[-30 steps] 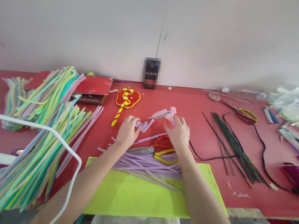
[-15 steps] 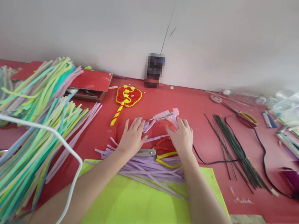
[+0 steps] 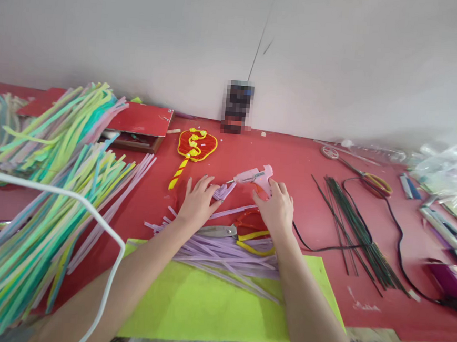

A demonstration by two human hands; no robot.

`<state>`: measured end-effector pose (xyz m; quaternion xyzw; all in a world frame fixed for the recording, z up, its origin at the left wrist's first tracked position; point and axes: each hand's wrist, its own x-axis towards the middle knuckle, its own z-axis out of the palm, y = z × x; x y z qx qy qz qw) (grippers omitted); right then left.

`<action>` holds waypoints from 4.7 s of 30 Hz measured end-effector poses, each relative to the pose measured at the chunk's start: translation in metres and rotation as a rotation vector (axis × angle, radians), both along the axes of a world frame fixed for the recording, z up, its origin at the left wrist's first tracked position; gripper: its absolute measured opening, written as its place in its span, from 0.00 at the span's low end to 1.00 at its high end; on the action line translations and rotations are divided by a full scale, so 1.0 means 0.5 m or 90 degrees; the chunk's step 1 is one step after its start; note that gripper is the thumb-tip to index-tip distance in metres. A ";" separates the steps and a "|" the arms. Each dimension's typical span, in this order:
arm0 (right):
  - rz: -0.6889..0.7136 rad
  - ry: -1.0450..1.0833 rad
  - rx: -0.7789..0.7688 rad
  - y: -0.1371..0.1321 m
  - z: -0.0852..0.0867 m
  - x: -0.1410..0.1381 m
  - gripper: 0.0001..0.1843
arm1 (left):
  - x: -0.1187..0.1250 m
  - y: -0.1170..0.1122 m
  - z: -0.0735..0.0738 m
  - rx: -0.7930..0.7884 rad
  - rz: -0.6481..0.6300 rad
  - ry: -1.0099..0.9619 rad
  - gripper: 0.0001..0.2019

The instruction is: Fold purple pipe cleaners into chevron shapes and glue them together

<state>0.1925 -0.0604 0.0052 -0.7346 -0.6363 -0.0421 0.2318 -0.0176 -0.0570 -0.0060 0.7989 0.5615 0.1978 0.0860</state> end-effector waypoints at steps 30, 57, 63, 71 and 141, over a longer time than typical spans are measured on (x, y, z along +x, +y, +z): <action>0.026 -0.027 0.003 0.001 -0.012 0.001 0.23 | 0.038 -0.052 0.017 -0.093 0.004 0.177 0.35; 0.056 -0.053 0.016 -0.002 -0.011 0.001 0.22 | 0.038 -0.051 0.018 -0.095 0.002 0.171 0.32; 0.066 -0.050 0.012 -0.003 -0.010 0.002 0.21 | 0.038 -0.051 0.019 -0.094 0.001 0.176 0.32; 0.069 -0.044 0.010 -0.004 -0.007 0.001 0.21 | 0.037 -0.051 0.020 -0.105 0.001 0.169 0.32; 0.096 -0.025 0.030 -0.005 -0.005 0.005 0.21 | 0.037 -0.052 0.019 -0.110 -0.001 0.182 0.33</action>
